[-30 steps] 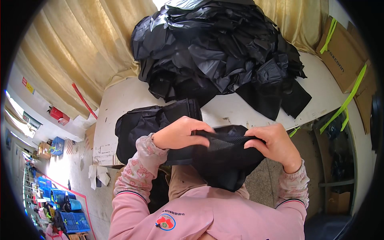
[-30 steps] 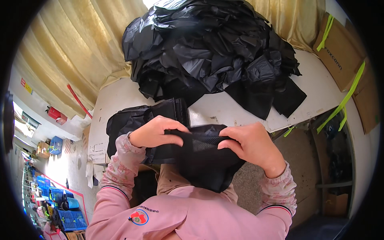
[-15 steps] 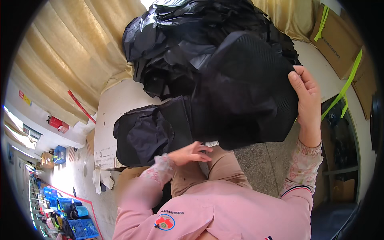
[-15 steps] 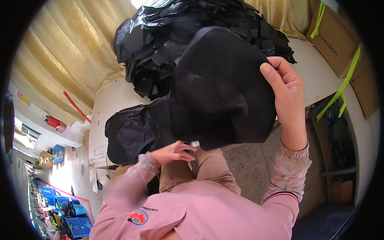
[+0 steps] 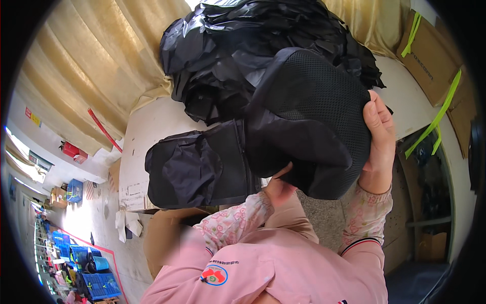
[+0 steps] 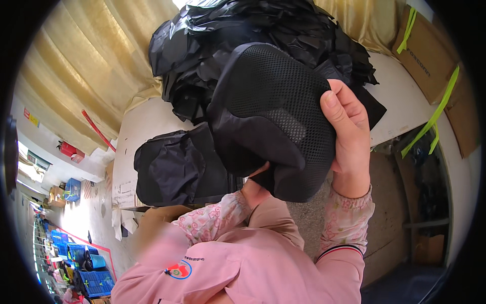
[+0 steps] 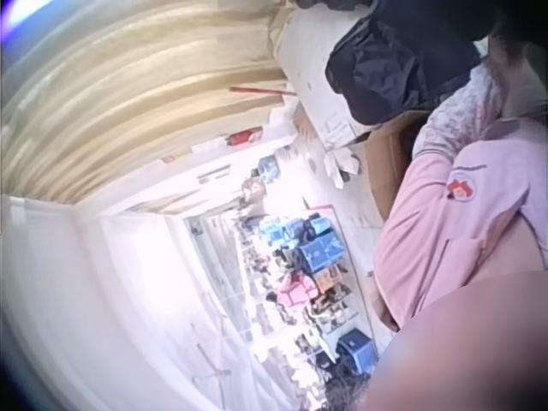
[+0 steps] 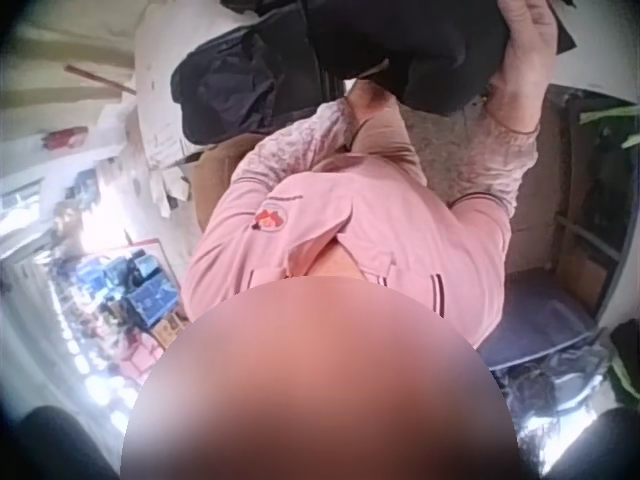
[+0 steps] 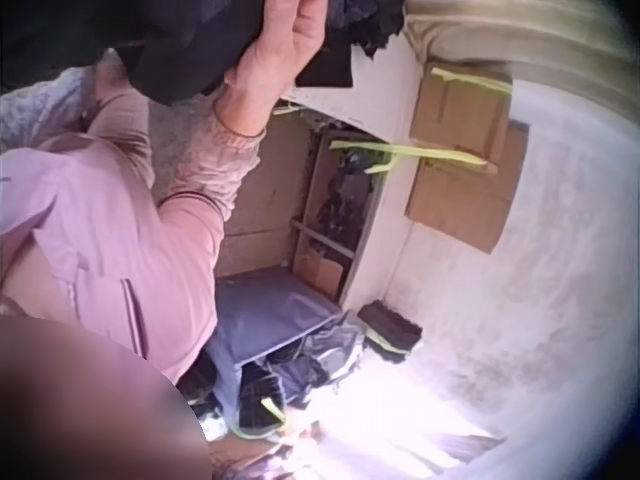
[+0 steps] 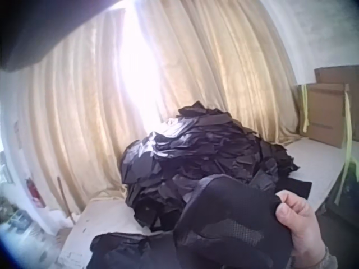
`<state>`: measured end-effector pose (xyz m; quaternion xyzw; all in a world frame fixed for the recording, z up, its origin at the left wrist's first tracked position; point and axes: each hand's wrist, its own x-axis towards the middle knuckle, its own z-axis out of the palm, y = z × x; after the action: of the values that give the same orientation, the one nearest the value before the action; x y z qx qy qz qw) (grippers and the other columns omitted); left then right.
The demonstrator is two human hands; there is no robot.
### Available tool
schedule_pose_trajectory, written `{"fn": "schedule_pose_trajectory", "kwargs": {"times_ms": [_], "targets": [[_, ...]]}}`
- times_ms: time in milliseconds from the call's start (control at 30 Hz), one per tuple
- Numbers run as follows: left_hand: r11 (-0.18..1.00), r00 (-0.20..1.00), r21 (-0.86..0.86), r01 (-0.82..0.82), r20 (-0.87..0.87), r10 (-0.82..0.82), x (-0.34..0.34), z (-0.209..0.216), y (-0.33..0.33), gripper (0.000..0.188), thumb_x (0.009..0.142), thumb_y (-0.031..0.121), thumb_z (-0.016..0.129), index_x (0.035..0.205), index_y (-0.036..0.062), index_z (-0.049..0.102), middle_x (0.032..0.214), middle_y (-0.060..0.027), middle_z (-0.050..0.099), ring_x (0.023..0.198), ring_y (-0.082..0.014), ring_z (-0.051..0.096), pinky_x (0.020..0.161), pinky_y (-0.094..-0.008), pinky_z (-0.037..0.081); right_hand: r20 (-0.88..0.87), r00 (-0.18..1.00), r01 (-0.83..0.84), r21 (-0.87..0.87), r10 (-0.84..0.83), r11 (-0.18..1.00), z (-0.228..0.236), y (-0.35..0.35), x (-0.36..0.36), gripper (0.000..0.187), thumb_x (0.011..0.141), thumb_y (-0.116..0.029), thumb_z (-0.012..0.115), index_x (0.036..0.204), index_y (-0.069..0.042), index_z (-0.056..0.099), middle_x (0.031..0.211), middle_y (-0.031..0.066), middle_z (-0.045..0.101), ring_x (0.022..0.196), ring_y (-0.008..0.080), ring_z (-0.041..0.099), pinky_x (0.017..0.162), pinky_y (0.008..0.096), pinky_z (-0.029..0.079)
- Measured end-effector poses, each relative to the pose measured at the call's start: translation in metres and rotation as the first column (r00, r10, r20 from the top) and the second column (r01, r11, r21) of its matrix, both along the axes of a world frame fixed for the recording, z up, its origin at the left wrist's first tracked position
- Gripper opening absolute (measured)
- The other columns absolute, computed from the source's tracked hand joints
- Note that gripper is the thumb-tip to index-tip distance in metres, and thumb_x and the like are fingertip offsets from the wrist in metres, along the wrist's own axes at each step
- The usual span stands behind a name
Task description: Folding black fabric bags with mesh components at a workbench in a factory environment.
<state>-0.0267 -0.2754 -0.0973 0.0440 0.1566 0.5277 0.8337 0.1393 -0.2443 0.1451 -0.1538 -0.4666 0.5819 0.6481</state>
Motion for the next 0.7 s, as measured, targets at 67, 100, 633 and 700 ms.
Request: {"fn": "schedule_pose_trajectory", "kwargs": {"times_ms": [67,100,633,700], "targets": [[0.992,0.991,0.034,0.124,0.037,-0.125,-0.004,0.02,-0.011,0.043,0.092,0.023,0.061,0.127,0.0008,0.054,0.126,-0.0098,0.061,0.117,-0.0243,0.058,0.105,-0.0403,0.043,0.019,1.0,-0.012,-0.046,0.013,0.999,-0.011,0.003,0.005,0.014,0.095,-0.014,0.06,0.102,-0.002,0.062,0.091,0.0016,0.065,0.081,0.0059,0.059,0.075,0.0207,0.048],[0.969,0.969,0.077,0.233,0.068,-0.238,-0.006,0.028,-0.016,0.043,0.089,0.02,0.062,0.127,0.0008,0.054,0.126,-0.0101,0.061,0.117,-0.0251,0.057,0.106,-0.041,0.042,0.018,1.0,-0.01,-0.048,0.01,0.999,-0.023,0.007,0.007,0.014,0.095,-0.014,0.06,0.102,-0.002,0.062,0.091,0.0016,0.065,0.081,0.0059,0.059,0.075,0.0207,0.048],[0.781,0.993,0.614,0.111,-0.031,-0.117,-0.154,0.086,-0.015,0.062,0.096,0.052,0.049,0.124,-0.0037,0.055,0.117,-0.0148,0.064,0.109,-0.0237,0.061,0.096,-0.0344,0.047,0.915,0.024,0.498,0.339,-0.404,0.798,-0.267,0.09,0.073,0.032,0.09,-0.034,0.063,0.094,-0.003,0.06,0.078,0.0214,0.065,0.078,0.0374,0.065,0.068,0.044,0.05],[0.912,0.678,0.406,0.056,-0.686,0.264,-0.18,0.132,-0.004,0.051,0.1,0.041,0.046,0.125,-0.0036,0.055,0.119,-0.0133,0.063,0.108,-0.0221,0.061,0.095,-0.0328,0.047,0.913,0.28,0.54,0.105,-0.297,0.835,-0.253,0.101,0.099,0.027,0.09,-0.028,0.064,0.1,-0.002,0.06,0.083,0.0116,0.067,0.082,0.0228,0.066,0.069,0.0356,0.051]]}}
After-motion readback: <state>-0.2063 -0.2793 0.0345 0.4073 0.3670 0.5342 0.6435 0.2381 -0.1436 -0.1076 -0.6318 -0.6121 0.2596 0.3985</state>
